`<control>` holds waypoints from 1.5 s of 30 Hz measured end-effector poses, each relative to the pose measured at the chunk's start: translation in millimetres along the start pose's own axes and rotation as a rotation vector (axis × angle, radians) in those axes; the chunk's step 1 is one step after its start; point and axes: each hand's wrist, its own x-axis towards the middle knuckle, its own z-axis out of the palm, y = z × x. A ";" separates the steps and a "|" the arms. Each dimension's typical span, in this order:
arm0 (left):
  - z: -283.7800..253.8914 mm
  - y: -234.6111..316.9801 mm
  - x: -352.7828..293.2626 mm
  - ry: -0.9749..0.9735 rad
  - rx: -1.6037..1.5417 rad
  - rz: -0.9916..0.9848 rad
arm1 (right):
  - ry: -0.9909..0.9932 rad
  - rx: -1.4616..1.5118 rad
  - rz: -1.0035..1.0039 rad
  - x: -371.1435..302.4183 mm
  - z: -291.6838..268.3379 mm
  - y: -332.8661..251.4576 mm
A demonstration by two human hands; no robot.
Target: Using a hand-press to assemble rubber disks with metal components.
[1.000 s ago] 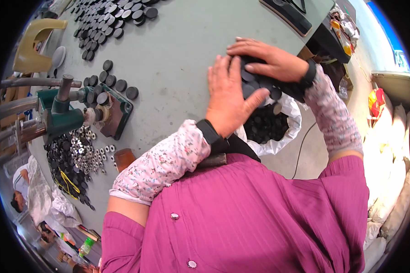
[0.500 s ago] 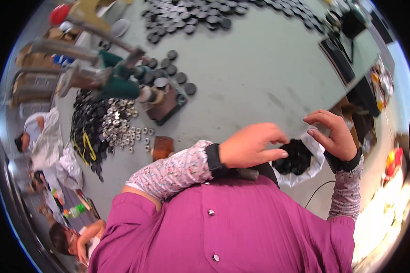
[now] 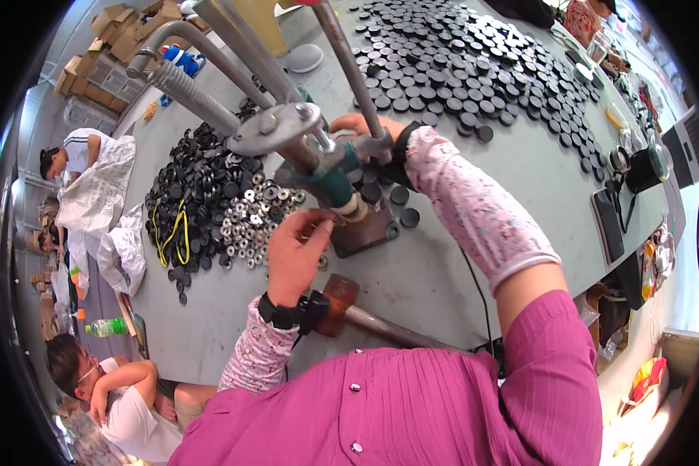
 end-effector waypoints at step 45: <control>95.2 45.2 33.3 -0.148 1.179 0.680 | 0.048 -0.480 0.278 -161.8 -56.6 -59.4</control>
